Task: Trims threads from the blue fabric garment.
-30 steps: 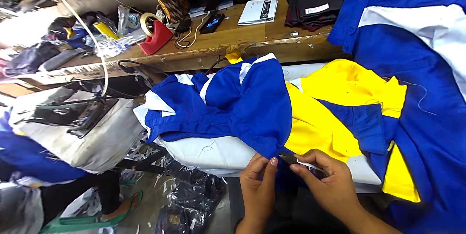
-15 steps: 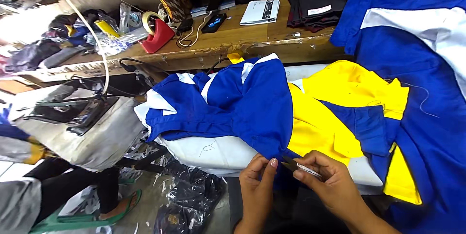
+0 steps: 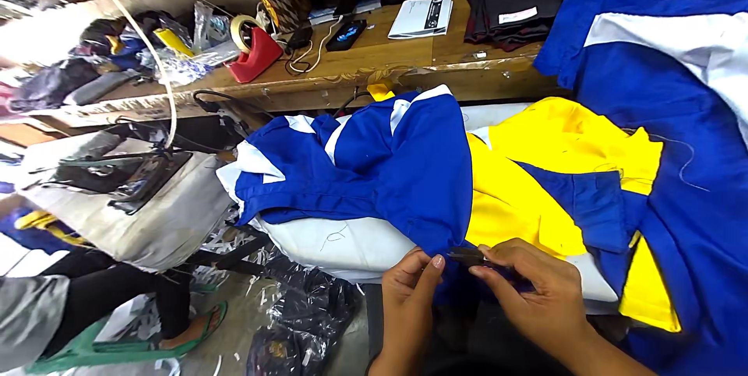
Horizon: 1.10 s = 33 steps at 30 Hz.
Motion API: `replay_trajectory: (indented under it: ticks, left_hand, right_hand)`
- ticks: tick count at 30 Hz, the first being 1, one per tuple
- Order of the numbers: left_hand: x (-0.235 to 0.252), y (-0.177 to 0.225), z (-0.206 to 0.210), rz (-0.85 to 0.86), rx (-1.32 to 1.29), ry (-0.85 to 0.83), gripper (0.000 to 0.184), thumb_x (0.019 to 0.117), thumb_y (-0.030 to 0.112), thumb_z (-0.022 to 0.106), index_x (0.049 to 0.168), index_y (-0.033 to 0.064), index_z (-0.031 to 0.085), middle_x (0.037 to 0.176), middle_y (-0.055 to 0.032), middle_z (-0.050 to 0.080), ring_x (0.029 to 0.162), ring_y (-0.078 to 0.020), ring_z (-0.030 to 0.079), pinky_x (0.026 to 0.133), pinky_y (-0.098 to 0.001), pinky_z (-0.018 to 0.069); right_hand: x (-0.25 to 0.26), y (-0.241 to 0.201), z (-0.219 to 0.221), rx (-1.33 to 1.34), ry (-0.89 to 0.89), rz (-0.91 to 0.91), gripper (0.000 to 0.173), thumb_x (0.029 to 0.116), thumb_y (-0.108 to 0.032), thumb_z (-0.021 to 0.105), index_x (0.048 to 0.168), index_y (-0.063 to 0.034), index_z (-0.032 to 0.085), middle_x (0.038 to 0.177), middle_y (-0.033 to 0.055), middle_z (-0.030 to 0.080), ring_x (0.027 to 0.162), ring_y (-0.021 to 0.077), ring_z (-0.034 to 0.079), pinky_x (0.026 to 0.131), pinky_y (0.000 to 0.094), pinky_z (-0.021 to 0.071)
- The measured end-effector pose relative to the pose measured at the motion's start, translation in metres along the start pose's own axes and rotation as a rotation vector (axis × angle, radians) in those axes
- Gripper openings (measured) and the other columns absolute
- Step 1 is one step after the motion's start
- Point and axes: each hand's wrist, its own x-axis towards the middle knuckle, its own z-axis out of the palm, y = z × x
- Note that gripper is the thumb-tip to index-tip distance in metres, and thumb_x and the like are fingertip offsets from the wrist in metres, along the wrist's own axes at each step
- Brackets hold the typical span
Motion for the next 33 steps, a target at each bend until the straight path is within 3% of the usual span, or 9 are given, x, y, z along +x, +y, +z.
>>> replay_trajectory:
  ticks: [6,12,15,17,19,23,26,30,33]
  left_hand:
    - [0.002,-0.001,-0.005,0.050,0.082,-0.048,0.020,0.0973,0.006,0.060,0.082,0.0031,0.072,0.081,0.0016,0.067,0.077,-0.0017,0.063,0.072,-0.0177,0.0529]
    - [0.002,-0.001,-0.006,0.029,0.055,-0.048,0.020,0.0970,0.005,0.060,0.082,0.0032,0.072,0.079,0.0024,0.066,0.073,-0.0003,0.061,0.069,-0.0164,0.0517]
    - [0.003,0.001,-0.007,-0.007,0.015,-0.046,0.018,0.0976,0.004,0.058,0.086,0.0040,0.072,0.080,0.0029,0.067,0.073,-0.0003,0.062,0.070,-0.0173,0.0531]
    - [0.004,0.002,-0.010,-0.008,0.035,-0.057,0.019,0.0991,0.005,0.055,0.091,0.0034,0.072,0.089,0.0015,0.071,0.083,-0.0013,0.066,0.077,-0.0190,0.0546]
    - [0.004,0.002,-0.012,-0.002,0.078,-0.085,0.021,0.1005,0.006,0.052,0.098,0.0017,0.072,0.100,-0.0001,0.071,0.096,-0.0038,0.066,0.089,-0.0229,0.0542]
    - [0.005,0.003,-0.016,0.022,0.109,-0.152,0.022,0.0982,0.012,0.063,0.114,-0.0032,0.065,0.107,-0.0022,0.071,0.102,-0.0076,0.067,0.095,-0.0285,0.0551]
    - [0.004,-0.002,-0.018,0.063,0.186,-0.107,0.032,0.0881,0.005,0.073,0.116,-0.0065,0.063,0.105,-0.0056,0.073,0.100,-0.0096,0.070,0.093,-0.0289,0.0580]
    - [0.011,-0.028,-0.026,0.123,0.562,0.067,0.031,0.0837,0.011,0.076,0.109,-0.0006,0.063,0.095,-0.0045,0.072,0.088,-0.0083,0.071,0.081,-0.0279,0.0602]
    - [0.022,-0.044,-0.029,0.079,0.671,0.048,0.035,0.0883,0.020,0.075,0.115,-0.0011,0.067,0.105,-0.0090,0.072,0.098,-0.0134,0.071,0.088,-0.0352,0.0601]
  right_hand:
    - [0.002,0.003,-0.002,-0.049,-0.008,-0.034,0.024,0.0996,-0.029,0.067,0.094,-0.0071,0.075,0.084,0.0039,0.073,0.079,0.0042,0.067,0.067,0.0167,0.0509]
    - [0.002,0.004,0.000,0.024,-0.045,0.004,0.026,0.0993,-0.030,0.068,0.094,-0.0058,0.073,0.084,0.0029,0.071,0.076,0.0005,0.063,0.065,0.0131,0.0481]
    - [0.013,0.001,-0.003,0.232,-0.076,0.151,0.027,0.1004,-0.031,0.066,0.104,-0.0038,0.066,0.089,-0.0031,0.067,0.076,-0.0065,0.058,0.065,0.0085,0.0479]
    - [0.030,0.001,-0.006,0.325,-0.113,0.206,0.034,0.1038,-0.037,0.058,0.115,-0.0052,0.058,0.089,-0.0081,0.061,0.077,-0.0081,0.056,0.066,0.0086,0.0475]
    - [0.046,0.006,-0.002,0.328,-0.157,0.242,0.046,0.1001,-0.046,0.061,0.121,-0.0061,0.055,0.082,-0.0100,0.054,0.069,-0.0077,0.049,0.061,0.0097,0.0424]
    - [0.072,0.003,0.021,0.269,-0.344,0.451,0.039,0.0871,-0.045,0.076,0.102,-0.0104,0.064,0.063,-0.0141,0.047,0.052,-0.0066,0.041,0.050,0.0115,0.0360]
    - [0.082,-0.001,0.039,0.315,-0.478,0.561,0.008,0.0879,-0.017,0.071,0.087,-0.0111,0.066,0.061,-0.0115,0.050,0.052,-0.0045,0.044,0.050,0.0133,0.0365]
    - [0.093,0.000,0.044,0.410,-0.154,0.454,0.009,0.0873,-0.009,0.073,0.094,-0.0124,0.068,0.067,-0.0095,0.060,0.052,-0.0015,0.049,0.049,0.0167,0.0428]
    - [0.119,-0.010,0.026,0.358,0.025,0.214,0.013,0.0932,-0.011,0.071,0.105,-0.0115,0.066,0.080,-0.0098,0.065,0.054,-0.0035,0.049,0.048,0.0142,0.0428]
